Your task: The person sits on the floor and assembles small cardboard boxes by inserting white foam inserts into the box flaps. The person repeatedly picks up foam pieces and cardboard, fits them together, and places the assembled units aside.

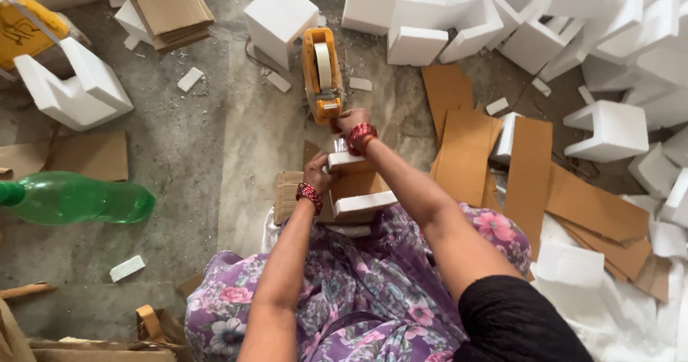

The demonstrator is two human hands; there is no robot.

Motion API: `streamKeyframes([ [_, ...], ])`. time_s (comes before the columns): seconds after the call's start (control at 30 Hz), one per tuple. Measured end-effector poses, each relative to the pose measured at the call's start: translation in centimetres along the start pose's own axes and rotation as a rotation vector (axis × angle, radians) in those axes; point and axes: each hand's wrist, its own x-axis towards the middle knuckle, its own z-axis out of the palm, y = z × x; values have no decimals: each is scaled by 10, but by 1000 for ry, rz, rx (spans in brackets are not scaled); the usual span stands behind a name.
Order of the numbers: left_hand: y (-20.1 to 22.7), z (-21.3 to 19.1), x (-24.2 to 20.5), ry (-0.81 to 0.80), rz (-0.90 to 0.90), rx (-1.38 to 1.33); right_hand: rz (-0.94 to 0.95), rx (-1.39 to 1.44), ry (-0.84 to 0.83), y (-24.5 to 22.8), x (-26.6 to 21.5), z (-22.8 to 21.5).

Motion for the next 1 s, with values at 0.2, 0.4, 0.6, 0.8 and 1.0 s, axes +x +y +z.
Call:
streamKeyframes([
  [0.2, 5, 8, -9, 201, -82, 83, -1, -1092, -393, 17, 14, 8],
  [0.4, 9, 18, -12, 249, -160, 134, 53, -1229, -479, 38, 44, 16],
  [0.6, -28, 18, -1, 109, -48, 114, 70, -1210, -467, 73, 56, 17],
  [0.8, -67, 21, 3, -44, -92, 341, -132, -1093, -269, 31, 28, 10],
  [1.0, -60, 24, -4, 4, -101, 488, -575, -934, -541, -16, -56, -68],
])
